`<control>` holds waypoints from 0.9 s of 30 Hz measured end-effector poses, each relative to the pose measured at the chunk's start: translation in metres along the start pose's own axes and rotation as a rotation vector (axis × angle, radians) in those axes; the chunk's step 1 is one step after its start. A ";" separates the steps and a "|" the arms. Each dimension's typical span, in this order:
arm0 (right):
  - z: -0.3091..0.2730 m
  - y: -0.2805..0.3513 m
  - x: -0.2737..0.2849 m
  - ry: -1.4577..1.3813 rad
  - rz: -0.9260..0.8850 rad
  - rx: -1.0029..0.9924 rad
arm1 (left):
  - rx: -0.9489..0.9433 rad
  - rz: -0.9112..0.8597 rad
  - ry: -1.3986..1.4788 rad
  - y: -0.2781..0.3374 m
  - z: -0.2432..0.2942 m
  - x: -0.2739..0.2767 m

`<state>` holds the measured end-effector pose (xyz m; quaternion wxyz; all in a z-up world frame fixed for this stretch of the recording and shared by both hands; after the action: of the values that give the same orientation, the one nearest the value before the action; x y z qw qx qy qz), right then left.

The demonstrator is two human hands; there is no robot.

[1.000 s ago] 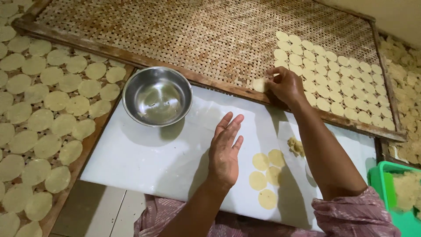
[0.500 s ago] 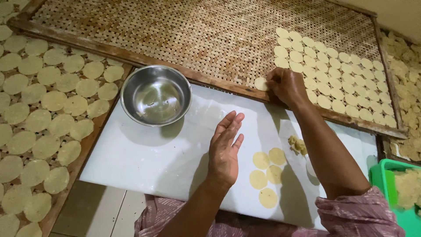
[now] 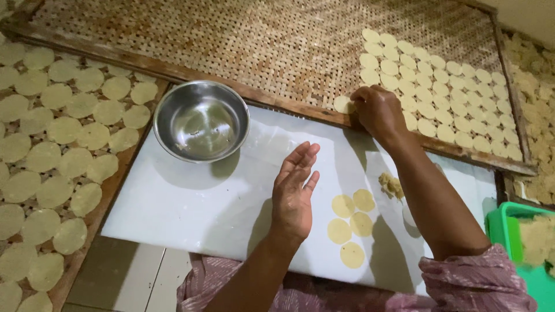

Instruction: Preparing small round dough pieces and placing them onto a bamboo drying rack.

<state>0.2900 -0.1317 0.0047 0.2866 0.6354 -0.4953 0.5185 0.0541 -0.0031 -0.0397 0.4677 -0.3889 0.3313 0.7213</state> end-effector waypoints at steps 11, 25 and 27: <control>-0.012 0.045 0.037 -0.077 0.076 0.142 | -0.007 -0.027 0.018 0.002 0.010 -0.004; 0.009 0.194 0.020 -0.026 -0.080 0.143 | 0.032 0.012 -0.034 -0.005 0.000 0.002; 0.006 0.196 0.024 -0.029 -0.067 0.138 | 0.040 0.019 -0.050 -0.006 -0.003 0.003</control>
<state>0.1096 -0.2126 -0.0033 0.2522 0.6772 -0.4410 0.5322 0.0598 -0.0024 -0.0445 0.4765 -0.3582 0.3376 0.7284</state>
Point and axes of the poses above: each hand's wrist, its own y-axis away from the middle knuckle, its own x-axis out of the back of the hand, z = x × y, the point moved 4 cm from there along -y, towards the middle knuckle, and after that the axes turned 9 degrees about -x, right-handed, at the moved point
